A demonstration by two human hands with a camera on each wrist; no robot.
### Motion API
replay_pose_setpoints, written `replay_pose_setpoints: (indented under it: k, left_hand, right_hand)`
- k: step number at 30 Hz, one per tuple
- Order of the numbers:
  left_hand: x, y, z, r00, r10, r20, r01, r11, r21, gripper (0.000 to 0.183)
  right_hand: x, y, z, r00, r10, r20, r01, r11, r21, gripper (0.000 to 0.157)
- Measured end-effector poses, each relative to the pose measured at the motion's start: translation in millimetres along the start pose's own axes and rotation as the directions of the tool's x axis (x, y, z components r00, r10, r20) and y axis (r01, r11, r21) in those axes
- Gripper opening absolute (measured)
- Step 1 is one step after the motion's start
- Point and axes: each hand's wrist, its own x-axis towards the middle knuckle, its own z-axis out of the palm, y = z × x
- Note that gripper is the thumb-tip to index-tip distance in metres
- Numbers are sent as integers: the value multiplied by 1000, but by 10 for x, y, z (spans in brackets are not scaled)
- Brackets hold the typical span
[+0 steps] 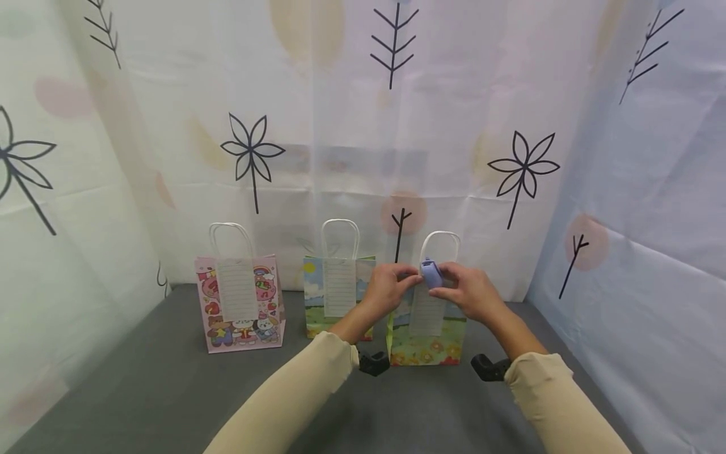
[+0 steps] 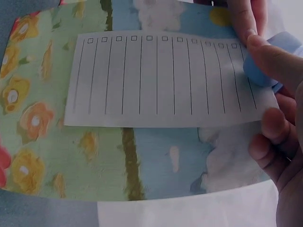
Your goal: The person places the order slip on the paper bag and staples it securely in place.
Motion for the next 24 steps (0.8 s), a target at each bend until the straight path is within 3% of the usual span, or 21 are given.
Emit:
replay_pose_setpoints:
  k: [14,24]
  left_hand:
    - [0,6,1,1000,27,8,-27,999,24,23]
    - [6,14,18,1000,31,5,-31,999,43,23]
  right_hand:
    - [-19,-7,53,992,-102,-78,95,992,-88,39]
    - [-44,-45,61,986,-124,-109,105,981,-162,36]
